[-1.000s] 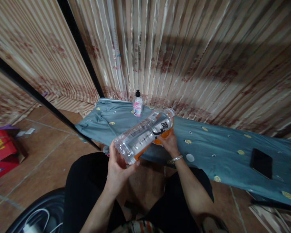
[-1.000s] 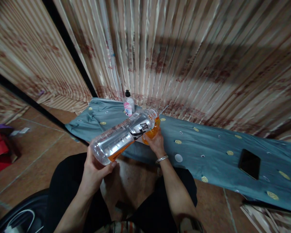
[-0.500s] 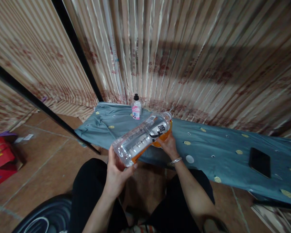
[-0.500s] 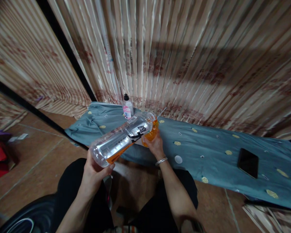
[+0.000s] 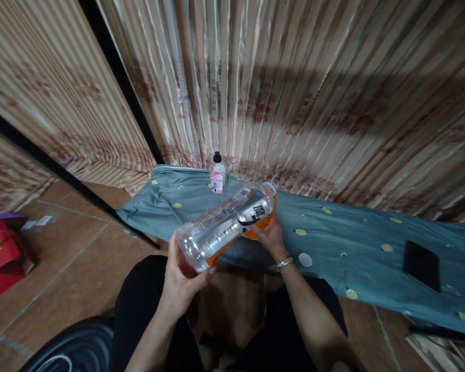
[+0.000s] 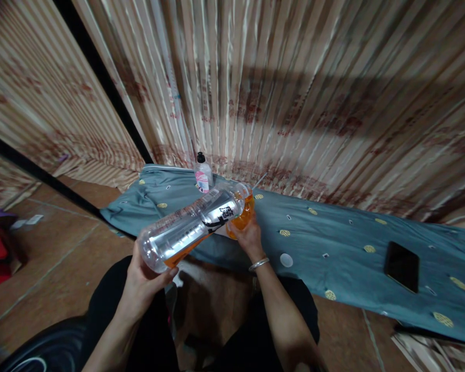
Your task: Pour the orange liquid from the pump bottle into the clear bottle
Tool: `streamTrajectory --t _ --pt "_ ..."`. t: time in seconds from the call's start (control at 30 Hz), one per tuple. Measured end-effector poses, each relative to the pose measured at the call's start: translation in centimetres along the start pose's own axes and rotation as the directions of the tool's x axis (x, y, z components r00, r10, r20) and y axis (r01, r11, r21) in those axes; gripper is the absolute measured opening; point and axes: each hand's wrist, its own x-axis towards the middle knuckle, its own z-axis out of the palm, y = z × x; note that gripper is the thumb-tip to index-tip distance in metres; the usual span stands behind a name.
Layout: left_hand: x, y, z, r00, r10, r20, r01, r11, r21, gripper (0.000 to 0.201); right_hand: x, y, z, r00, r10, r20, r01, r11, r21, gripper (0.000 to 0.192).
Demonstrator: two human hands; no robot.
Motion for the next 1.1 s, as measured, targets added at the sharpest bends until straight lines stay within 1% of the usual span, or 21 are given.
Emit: streamTrajectory --t 0.07,0.17,0.27,0.4,0.6,0.7,0.77,0.87,0.97,1.1 --pt "0.3 -0.2 -0.3 1.000 -0.004 -0.001 0.004 1.000 -0.008 0.094 0.0 0.1 0.0 1.000 -0.004 -0.012 0.003 1.000 -0.011 0.075" --pt "0.7 -0.6 -0.6 1.000 -0.023 0.013 0.024 0.999 -0.049 0.098 0.0 0.1 0.1 1.000 0.015 -0.022 -0.016 0.999 -0.029 0.077" --pt "1.2 -0.7 -0.8 0.998 -0.036 0.049 0.039 0.997 -0.070 0.096 -0.1 0.0 0.1 1.000 0.014 -0.026 -0.015 0.999 -0.039 0.077" --pt "1.8 -0.6 -1.1 0.997 -0.021 0.076 0.024 0.999 -0.038 0.096 -0.2 -0.5 -0.2 1.000 0.005 -0.012 -0.006 0.999 -0.038 0.074" --pt "2.8 -0.6 -1.4 0.995 -0.032 0.092 0.035 0.999 -0.034 0.093 -0.3 -1.0 -0.4 1.000 0.026 -0.013 -0.026 0.999 -0.047 0.080" --pt "2.9 -0.9 -1.4 0.994 -0.032 0.100 0.034 0.999 -0.020 0.092 -0.4 -1.2 -0.4 1.000 -0.004 -0.020 0.003 0.999 -0.039 0.074" --pt "2.8 -1.2 -1.5 0.995 -0.030 0.092 0.030 1.000 -0.001 0.091 -0.4 -1.3 -0.3 1.000 -0.014 -0.025 0.013 0.999 -0.038 0.073" --pt "2.4 -1.7 -1.9 0.996 -0.036 0.081 0.034 0.999 0.037 0.088 -0.5 -1.4 -0.3 0.999 -0.017 -0.034 0.016 0.999 -0.030 0.080" --pt "2.1 -2.2 -2.1 0.995 -0.048 0.086 0.042 0.997 0.069 0.082 -0.5 -1.5 -0.2 0.999 0.011 -0.041 -0.013 0.998 -0.055 0.084" --pt "1.5 -2.5 -1.8 0.998 -0.056 0.011 0.055 0.996 0.064 0.079 -0.7 -1.7 -0.3 0.999 0.009 -0.033 -0.011 0.997 -0.072 0.078"
